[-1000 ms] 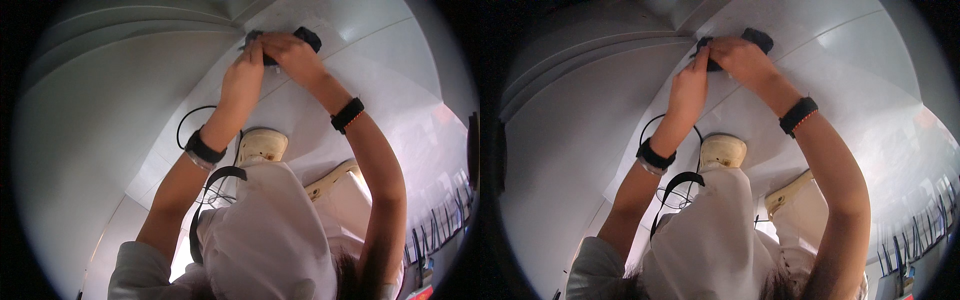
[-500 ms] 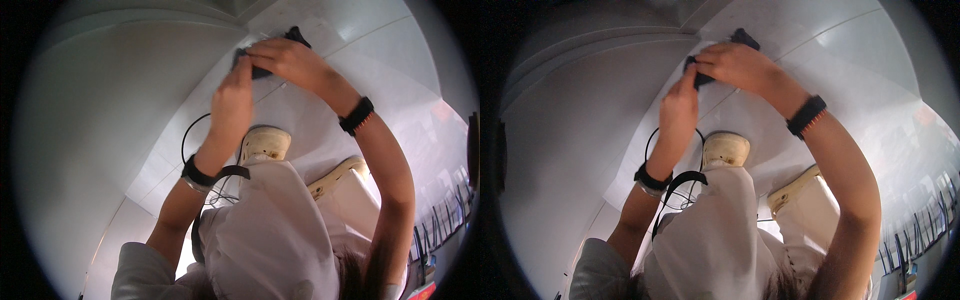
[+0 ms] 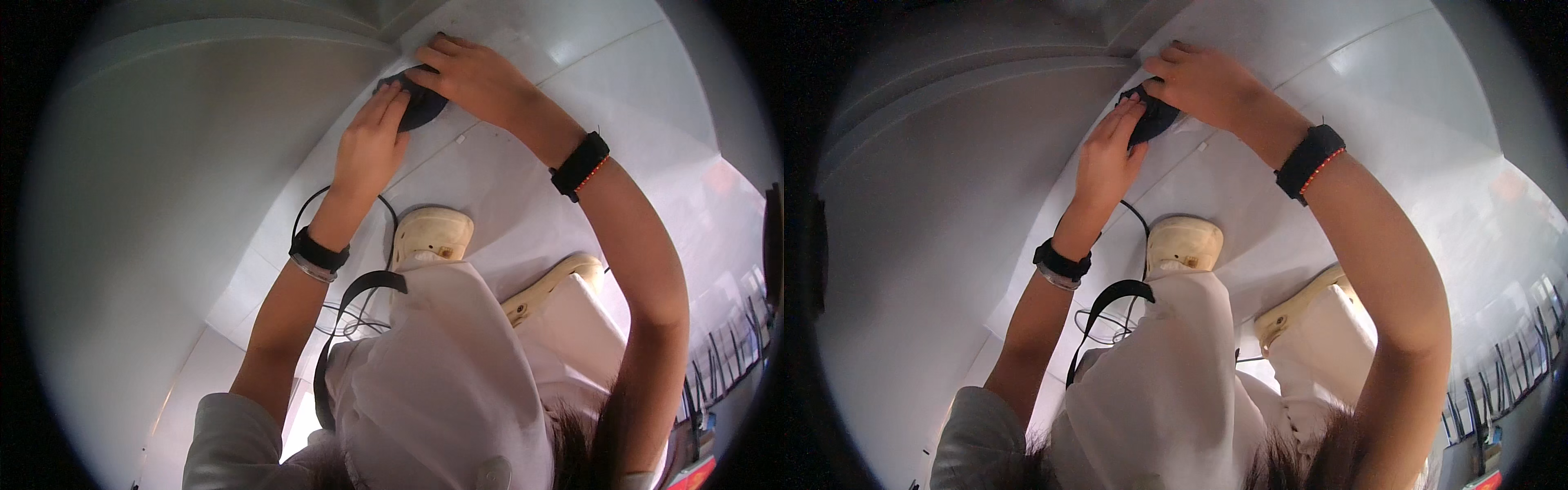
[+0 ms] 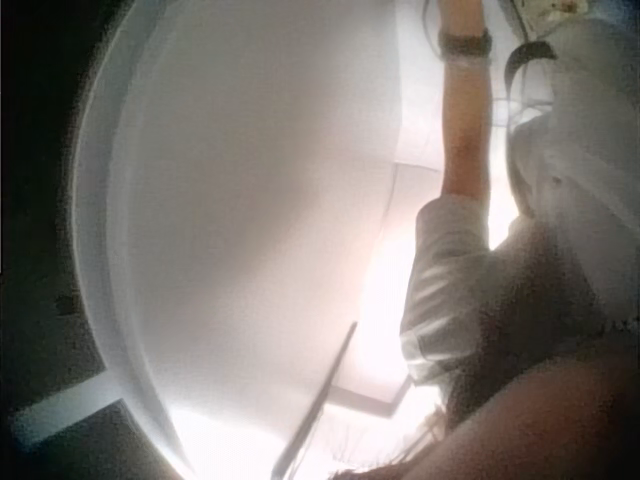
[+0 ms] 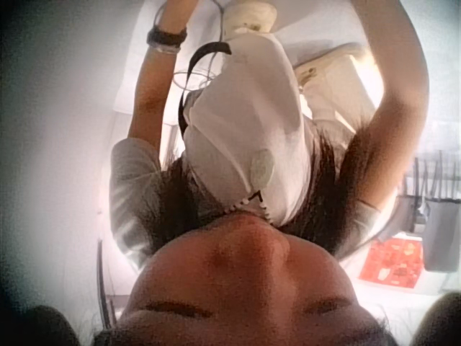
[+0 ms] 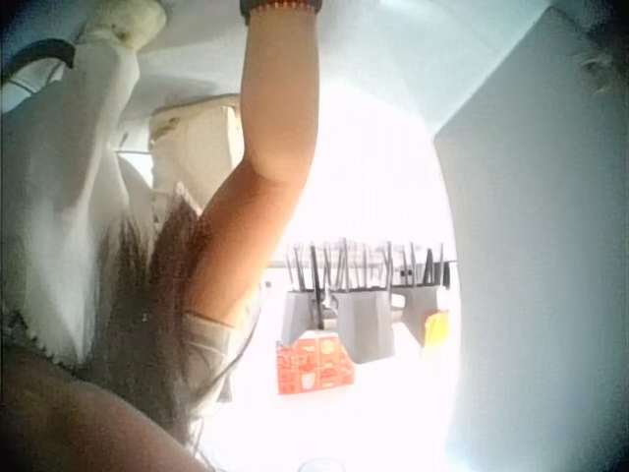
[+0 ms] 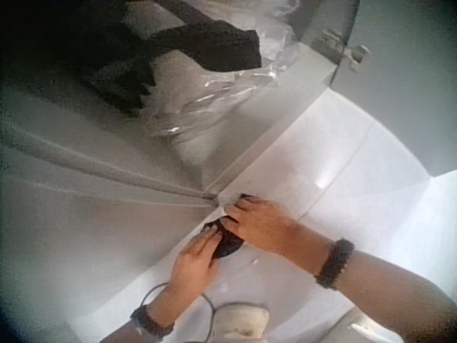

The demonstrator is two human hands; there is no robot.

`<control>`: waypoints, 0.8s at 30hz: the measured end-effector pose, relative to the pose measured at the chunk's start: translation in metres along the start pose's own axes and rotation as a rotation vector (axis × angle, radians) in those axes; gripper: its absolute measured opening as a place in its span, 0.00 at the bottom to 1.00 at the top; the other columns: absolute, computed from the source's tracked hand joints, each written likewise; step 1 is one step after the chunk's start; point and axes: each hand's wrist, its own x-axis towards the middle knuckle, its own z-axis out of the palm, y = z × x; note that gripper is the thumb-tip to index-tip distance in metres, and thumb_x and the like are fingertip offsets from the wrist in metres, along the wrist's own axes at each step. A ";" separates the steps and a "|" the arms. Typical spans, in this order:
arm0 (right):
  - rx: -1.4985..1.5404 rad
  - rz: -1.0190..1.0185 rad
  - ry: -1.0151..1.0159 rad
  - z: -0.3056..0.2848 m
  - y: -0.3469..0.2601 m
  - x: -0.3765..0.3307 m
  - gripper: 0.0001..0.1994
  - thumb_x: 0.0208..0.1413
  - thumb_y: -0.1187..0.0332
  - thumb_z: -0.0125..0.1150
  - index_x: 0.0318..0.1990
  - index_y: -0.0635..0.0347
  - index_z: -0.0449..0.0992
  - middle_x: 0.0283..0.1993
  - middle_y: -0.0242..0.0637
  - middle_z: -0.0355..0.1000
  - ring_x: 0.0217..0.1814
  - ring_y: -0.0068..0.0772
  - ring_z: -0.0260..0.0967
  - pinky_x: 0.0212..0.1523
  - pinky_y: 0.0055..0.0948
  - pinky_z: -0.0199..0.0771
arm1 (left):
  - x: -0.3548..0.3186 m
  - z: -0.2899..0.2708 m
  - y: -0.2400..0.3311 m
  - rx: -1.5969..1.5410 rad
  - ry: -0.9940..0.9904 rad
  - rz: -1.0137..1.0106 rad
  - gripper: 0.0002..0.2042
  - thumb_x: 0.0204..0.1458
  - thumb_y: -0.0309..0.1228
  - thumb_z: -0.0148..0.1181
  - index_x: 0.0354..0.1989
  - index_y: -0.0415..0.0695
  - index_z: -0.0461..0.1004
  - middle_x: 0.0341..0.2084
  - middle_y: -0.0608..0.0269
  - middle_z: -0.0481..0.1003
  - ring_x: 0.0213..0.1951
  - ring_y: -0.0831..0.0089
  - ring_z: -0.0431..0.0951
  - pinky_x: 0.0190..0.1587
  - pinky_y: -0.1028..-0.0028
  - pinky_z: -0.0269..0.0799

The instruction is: The person wipes a portion of the floor with a cloth and then moves several bottles and containers from a cabinet to a counter.

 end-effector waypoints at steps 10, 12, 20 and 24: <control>0.126 -0.008 -0.187 -0.020 -0.007 -0.059 0.20 0.40 0.72 0.57 0.47 0.53 0.73 0.43 0.27 0.66 0.47 0.29 0.64 0.49 0.27 0.67 | -0.011 0.020 0.048 -0.024 -0.159 0.009 0.16 0.37 0.24 0.59 0.39 0.44 0.74 0.36 0.65 0.69 0.36 0.62 0.72 0.37 0.65 0.73; 0.132 0.000 -0.196 -0.025 -0.007 -0.075 0.21 0.40 0.72 0.57 0.48 0.54 0.72 0.42 0.28 0.66 0.47 0.30 0.64 0.49 0.27 0.66 | -0.007 0.023 0.057 -0.053 -0.211 0.042 0.14 0.38 0.23 0.58 0.38 0.43 0.74 0.36 0.64 0.69 0.36 0.62 0.72 0.37 0.66 0.73; 0.168 0.057 -0.364 -0.048 -0.010 -0.128 0.16 0.43 0.70 0.54 0.43 0.51 0.75 0.43 0.27 0.66 0.47 0.29 0.63 0.49 0.27 0.63 | -0.014 0.039 0.097 -0.146 -0.298 0.145 0.07 0.42 0.22 0.53 0.32 0.39 0.71 0.32 0.59 0.69 0.35 0.60 0.72 0.37 0.65 0.73; 0.175 0.046 -0.214 -0.057 0.019 -0.107 0.17 0.42 0.72 0.52 0.43 0.54 0.76 0.44 0.32 0.68 0.46 0.35 0.65 0.49 0.31 0.66 | 0.010 0.026 0.099 -0.214 -0.278 0.056 0.06 0.42 0.23 0.54 0.30 0.39 0.70 0.32 0.56 0.69 0.36 0.57 0.72 0.38 0.63 0.72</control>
